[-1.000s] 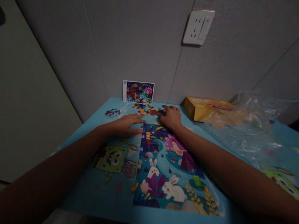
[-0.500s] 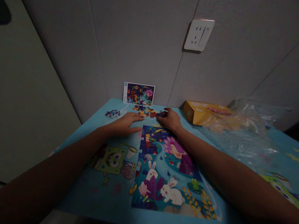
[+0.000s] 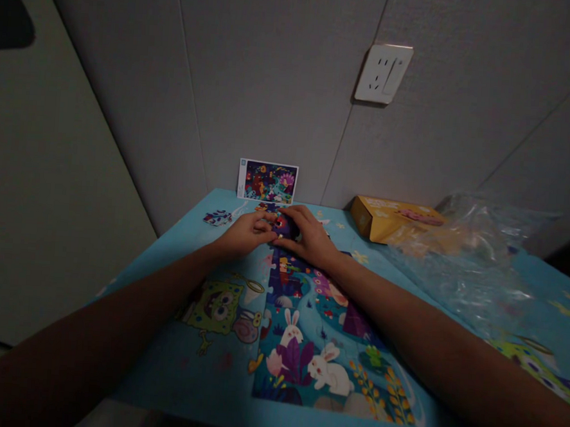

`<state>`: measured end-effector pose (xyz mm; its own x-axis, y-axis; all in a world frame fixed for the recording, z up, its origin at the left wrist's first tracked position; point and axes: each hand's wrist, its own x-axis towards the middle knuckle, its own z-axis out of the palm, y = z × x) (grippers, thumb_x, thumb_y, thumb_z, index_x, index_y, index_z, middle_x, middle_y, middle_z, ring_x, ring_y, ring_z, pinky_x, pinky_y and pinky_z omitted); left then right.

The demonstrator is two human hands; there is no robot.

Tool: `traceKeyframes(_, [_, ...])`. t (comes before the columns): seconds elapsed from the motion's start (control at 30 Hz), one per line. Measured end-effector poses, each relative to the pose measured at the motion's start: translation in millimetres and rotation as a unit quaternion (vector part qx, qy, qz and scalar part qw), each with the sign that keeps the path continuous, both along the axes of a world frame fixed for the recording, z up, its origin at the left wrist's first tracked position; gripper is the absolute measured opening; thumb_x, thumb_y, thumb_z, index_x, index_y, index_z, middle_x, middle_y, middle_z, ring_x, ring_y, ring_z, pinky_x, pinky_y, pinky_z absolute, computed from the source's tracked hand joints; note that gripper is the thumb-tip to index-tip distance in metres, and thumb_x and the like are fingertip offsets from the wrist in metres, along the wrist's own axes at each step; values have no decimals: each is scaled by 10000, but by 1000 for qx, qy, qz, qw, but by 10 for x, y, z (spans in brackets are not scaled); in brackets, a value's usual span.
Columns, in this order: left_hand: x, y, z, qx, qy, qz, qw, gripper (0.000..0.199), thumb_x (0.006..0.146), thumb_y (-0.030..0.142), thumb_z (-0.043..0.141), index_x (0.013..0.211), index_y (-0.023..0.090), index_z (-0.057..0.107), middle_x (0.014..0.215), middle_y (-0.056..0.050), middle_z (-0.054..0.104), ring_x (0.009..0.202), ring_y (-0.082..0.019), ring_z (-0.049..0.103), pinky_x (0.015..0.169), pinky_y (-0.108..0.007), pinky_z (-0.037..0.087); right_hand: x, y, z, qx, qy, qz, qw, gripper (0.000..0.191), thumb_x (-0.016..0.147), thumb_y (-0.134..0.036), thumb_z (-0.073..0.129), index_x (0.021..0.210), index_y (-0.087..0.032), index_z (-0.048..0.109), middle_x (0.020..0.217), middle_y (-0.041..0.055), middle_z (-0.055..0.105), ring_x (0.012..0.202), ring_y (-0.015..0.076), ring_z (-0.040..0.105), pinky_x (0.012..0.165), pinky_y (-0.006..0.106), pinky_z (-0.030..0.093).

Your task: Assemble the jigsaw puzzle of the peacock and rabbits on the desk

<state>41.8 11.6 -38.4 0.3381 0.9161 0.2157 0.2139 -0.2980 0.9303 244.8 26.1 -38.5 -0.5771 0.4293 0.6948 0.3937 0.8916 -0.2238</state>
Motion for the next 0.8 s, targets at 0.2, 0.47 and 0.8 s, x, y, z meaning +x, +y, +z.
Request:
traceKeyframes(0.2, [13, 0, 9, 12, -3, -11, 1000, 273, 674, 226, 682, 932, 179, 605, 762, -2, 689, 784, -191, 684, 772, -332, 524, 12, 50, -54, -23, -39, 20, 999, 641, 874, -538, 616, 1410, -226, 456, 1248, 149, 538, 1176, 301, 526, 1005, 494, 463])
traceKeyframes(0.47, [27, -25, 39, 17, 43, 3, 999, 222, 678, 244, 702, 875, 167, 633, 781, -5, 678, 785, -176, 673, 798, -327, 532, 9, 60, -67, -35, -92, 23, 995, 561, 932, -534, 524, 1388, -210, 480, 1255, 149, 582, 1160, 300, 516, 1011, 527, 427])
traceKeyframes(0.8, [5, -46, 56, 34, 37, -3, 999, 287, 730, 308, 685, 987, 186, 644, 773, 4, 652, 777, -183, 662, 795, -343, 533, 17, 91, -107, -100, -58, 30, 993, 622, 861, -506, 663, 1368, -185, 502, 1250, 155, 617, 1147, 296, 572, 986, 481, 456])
